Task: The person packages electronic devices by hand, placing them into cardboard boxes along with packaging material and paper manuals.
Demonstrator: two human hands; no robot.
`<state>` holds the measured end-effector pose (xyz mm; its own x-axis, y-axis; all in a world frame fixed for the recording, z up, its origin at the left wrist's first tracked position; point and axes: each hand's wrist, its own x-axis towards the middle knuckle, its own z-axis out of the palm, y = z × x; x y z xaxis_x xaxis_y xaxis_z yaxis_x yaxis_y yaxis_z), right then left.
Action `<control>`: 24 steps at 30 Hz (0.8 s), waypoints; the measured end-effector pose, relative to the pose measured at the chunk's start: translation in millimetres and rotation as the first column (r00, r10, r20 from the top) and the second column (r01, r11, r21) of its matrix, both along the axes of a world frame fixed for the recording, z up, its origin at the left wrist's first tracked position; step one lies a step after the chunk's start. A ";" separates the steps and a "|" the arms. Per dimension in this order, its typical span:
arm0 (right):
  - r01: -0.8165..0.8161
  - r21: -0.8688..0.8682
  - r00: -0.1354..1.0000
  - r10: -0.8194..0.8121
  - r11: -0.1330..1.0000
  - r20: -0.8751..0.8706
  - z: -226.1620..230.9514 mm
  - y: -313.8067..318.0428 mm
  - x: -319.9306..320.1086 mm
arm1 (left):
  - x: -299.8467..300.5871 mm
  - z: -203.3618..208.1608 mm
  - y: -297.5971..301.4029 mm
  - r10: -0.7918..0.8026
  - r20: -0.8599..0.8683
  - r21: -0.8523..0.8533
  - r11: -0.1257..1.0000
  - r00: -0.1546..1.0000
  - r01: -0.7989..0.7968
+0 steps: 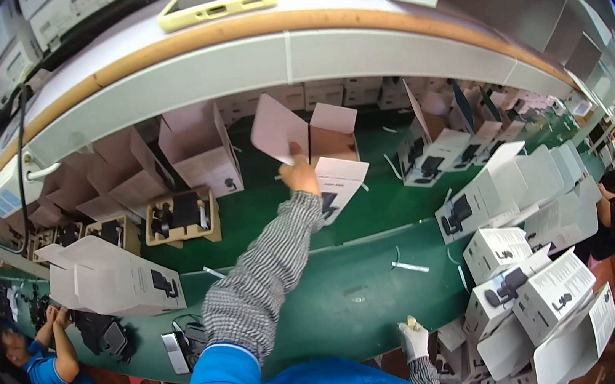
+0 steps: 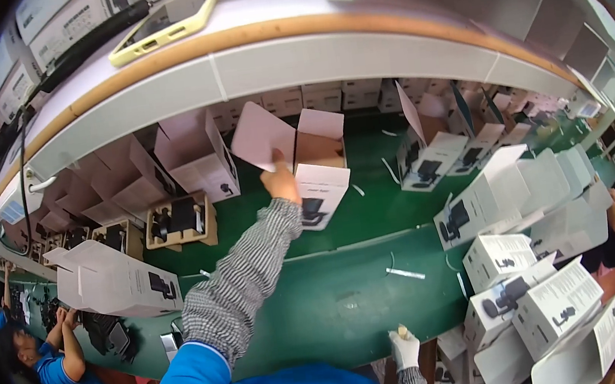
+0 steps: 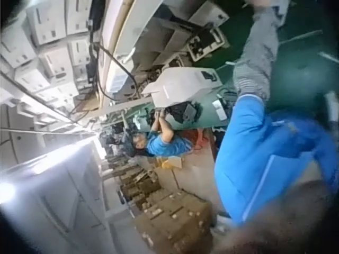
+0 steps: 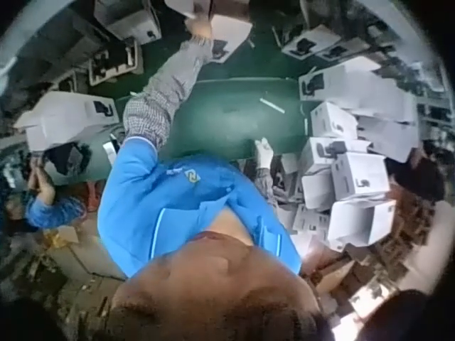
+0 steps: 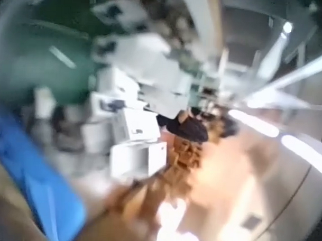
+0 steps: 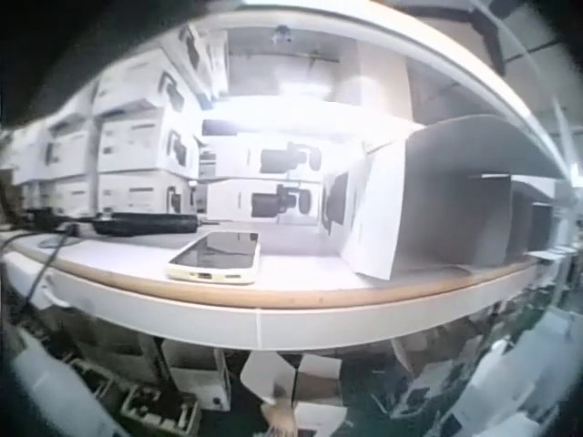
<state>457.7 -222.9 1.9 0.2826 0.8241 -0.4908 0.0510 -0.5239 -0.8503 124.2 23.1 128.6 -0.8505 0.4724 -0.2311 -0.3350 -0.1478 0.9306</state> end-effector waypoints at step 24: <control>-0.497 -0.209 0.860 0.447 0.842 -0.245 -63.1 -22.2 -54.3 | 57.3 -195.7 -332.5 -0.673 -0.029 -0.420 0.679 0.739 0.602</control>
<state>403.4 -245.1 -61.2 -0.2217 0.6722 -0.7064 0.2087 -0.6749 -0.7077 181.5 -309.5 -67.1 -0.4142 0.8256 -0.3832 -0.0556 0.3973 0.9160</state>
